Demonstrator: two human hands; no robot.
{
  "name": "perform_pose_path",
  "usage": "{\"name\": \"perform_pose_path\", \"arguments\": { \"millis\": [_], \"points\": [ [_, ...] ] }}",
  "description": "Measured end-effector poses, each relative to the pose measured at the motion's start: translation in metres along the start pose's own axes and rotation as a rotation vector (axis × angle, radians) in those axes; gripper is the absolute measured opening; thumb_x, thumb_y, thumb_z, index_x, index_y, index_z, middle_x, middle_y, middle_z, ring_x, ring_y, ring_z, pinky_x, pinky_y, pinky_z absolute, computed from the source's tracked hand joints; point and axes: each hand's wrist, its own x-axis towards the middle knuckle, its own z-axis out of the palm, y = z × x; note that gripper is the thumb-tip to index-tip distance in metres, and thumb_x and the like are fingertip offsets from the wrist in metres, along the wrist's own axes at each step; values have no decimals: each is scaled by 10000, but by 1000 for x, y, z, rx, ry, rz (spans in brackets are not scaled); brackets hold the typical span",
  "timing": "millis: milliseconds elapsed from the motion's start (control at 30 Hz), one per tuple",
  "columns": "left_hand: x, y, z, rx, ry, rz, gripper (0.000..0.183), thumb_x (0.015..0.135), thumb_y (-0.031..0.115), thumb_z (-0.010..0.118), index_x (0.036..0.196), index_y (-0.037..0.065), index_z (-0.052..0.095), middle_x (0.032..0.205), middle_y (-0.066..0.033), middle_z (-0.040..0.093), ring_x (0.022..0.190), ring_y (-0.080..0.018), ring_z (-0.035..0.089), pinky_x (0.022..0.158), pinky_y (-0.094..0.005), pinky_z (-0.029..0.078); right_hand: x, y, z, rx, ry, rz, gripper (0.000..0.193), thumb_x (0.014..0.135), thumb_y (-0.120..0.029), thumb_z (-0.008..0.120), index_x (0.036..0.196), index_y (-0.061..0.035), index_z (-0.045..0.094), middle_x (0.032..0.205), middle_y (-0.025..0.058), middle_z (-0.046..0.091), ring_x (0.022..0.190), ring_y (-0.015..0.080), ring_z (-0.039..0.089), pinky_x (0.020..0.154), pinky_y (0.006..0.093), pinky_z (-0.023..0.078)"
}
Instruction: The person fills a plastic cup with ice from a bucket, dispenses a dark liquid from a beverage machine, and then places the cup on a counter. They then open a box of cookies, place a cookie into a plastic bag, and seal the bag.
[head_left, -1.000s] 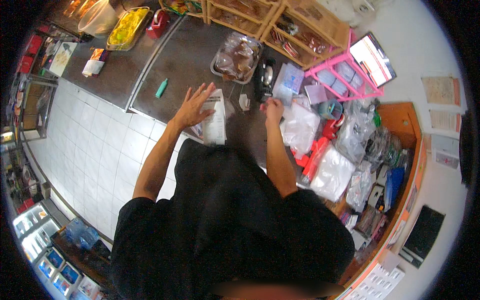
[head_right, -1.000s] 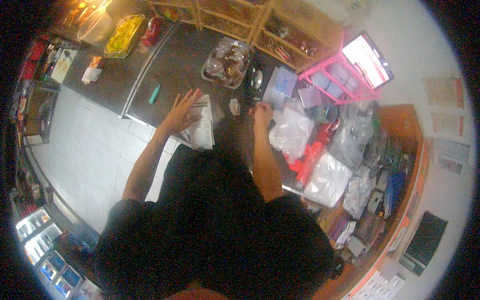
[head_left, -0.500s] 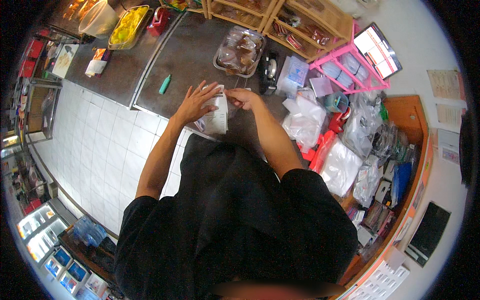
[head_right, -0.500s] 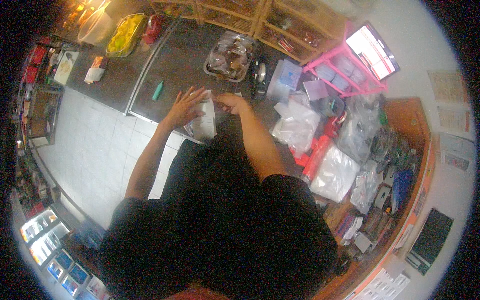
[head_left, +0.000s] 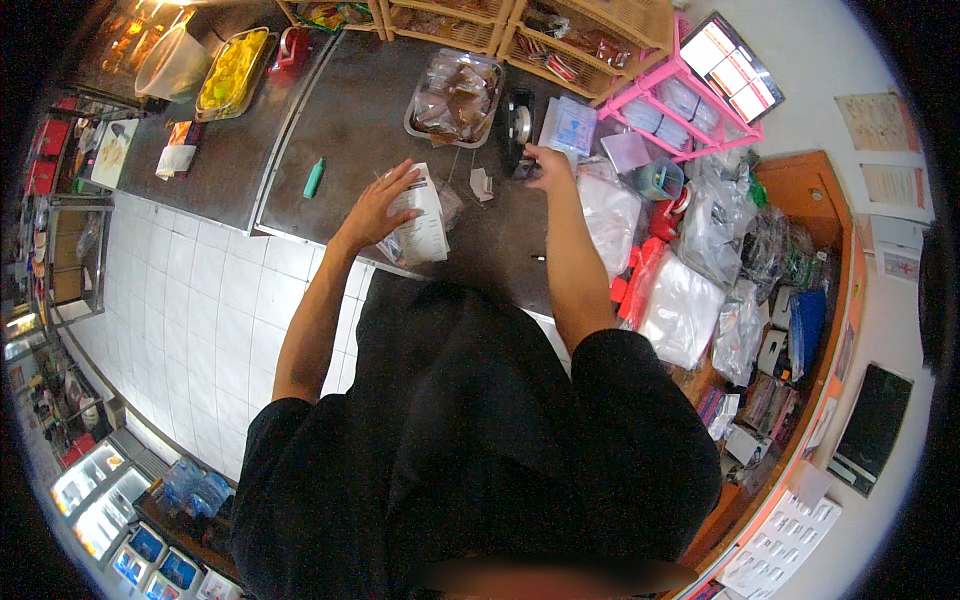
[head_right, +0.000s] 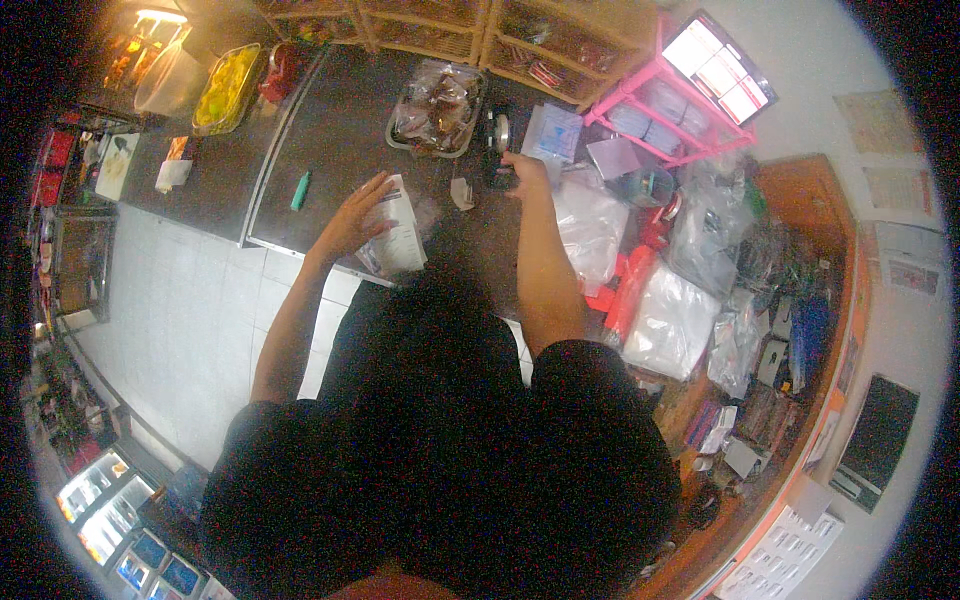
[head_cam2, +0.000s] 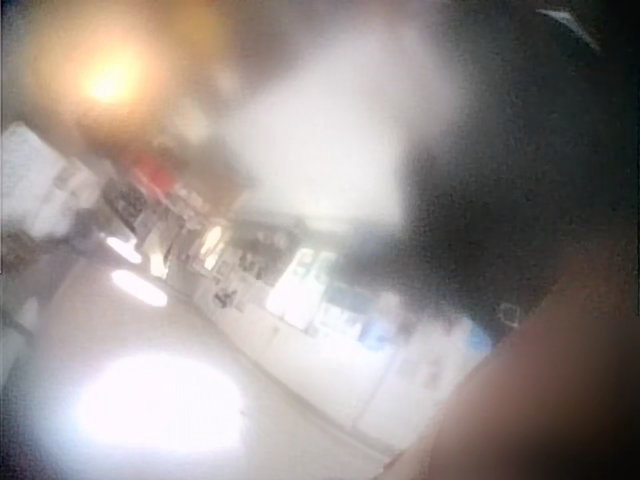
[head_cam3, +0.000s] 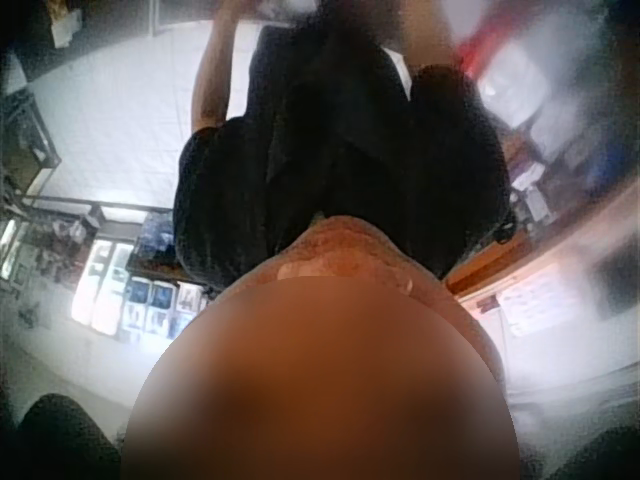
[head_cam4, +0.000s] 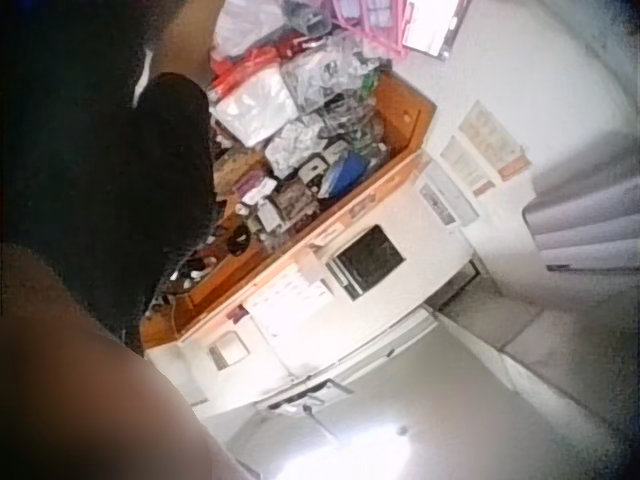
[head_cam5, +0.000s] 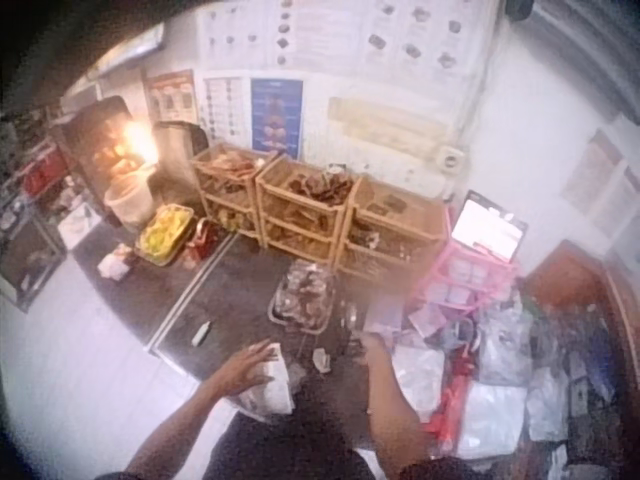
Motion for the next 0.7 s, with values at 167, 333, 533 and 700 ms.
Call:
{"name": "perform_pose_path", "arguments": {
  "millis": [167, 333, 533, 700],
  "points": [
    [-2, 13, -4, 89, -69, -166, 723, 900, 306, 745, 1552, 297, 432, 1695, -26, 242, 1532, -332, 279, 1192, -671, 235, 0, 77, 5, 393, 144, -513, 185, 891, -199, 775, 949, -39, 704, 995, 80, 629, 943, 254, 628, 884, 475, 507],
    [-1, 35, -3, 501, -194, -190, 720, 920, 231, 704, 1552, 405, 406, 1715, -32, 161, 1558, -414, 134, 1177, -740, 167, 68, 138, 1, -204, 466, -763, 238, 867, -198, 774, 851, 27, 695, 921, 179, 656, 892, 339, 643, 794, 442, 498],
    [7, 53, 12, 668, -269, -195, 658, 900, 282, 715, 1508, 378, 482, 1708, -96, 158, 1533, -533, 53, 1167, -763, 146, 32, 140, -5, -311, 464, -393, 177, 983, -85, 648, 976, 88, 613, 1001, 182, 678, 836, 276, 755, 646, 362, 638],
    [0, 69, 32, 571, 60, -182, 647, 803, 430, 788, 1412, 342, 591, 1699, -114, 176, 1531, -536, 65, 1148, -778, 138, -72, 95, 43, 100, -431, -367, 209, 1014, -194, 620, 1036, 10, 581, 1056, 149, 680, 842, 277, 749, 699, 367, 636]
  ]
}}
